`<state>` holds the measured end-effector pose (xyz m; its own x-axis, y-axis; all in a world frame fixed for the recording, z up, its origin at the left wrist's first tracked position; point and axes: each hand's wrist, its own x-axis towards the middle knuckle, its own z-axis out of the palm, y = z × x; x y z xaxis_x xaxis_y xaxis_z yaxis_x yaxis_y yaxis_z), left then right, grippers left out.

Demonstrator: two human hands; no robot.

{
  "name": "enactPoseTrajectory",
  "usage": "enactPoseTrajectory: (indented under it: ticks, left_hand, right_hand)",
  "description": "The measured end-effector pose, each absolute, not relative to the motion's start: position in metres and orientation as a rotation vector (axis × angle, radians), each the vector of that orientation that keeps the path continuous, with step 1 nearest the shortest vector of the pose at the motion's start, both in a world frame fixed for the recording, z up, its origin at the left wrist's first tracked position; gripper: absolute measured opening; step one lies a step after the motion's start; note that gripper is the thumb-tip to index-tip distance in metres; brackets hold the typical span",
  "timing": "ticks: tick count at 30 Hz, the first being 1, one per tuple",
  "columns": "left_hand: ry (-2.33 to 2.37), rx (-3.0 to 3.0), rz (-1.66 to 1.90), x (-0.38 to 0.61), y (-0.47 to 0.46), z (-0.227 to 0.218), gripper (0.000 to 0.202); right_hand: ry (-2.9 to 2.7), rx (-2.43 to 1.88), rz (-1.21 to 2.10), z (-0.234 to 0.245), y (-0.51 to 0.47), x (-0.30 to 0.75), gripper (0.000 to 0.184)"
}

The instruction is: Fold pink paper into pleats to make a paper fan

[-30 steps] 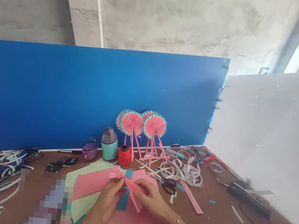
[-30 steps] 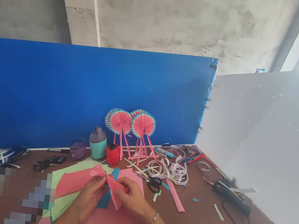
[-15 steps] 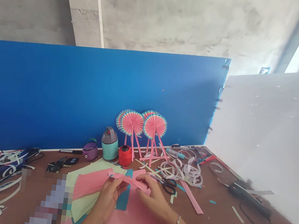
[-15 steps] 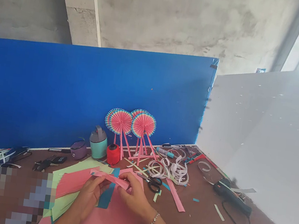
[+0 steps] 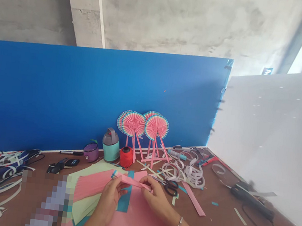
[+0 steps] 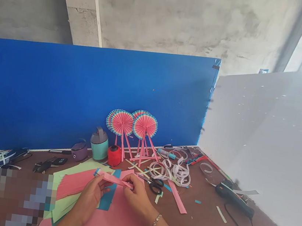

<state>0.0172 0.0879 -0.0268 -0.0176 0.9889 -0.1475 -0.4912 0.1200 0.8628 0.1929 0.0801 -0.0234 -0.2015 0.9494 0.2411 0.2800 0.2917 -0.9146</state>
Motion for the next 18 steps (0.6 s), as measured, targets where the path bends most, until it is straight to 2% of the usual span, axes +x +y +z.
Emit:
enactPoseTrajectory:
  ticks: [5,10,14,18]
  left_hand:
    - [0.945,0.669,1.331,0.019,0.090,-0.028,0.033]
    - [0.945,0.746,1.283,0.025,0.086,-0.029,0.029]
    - [0.917,0.830,1.257,0.029,0.078,-0.025,0.038]
    - [0.878,0.908,1.203,0.035,0.069,-0.018,0.038]
  right_hand:
    - [-1.719,-1.196,0.854,-0.025,0.083,0.194,0.017]
    - [-1.855,-1.393,0.397,-0.029,0.083,0.193,0.022]
    - [-1.935,-1.258,0.068,-0.028,0.076,0.188,0.035]
    - [-1.980,-1.082,-0.063,-0.022,0.070,0.182,0.029]
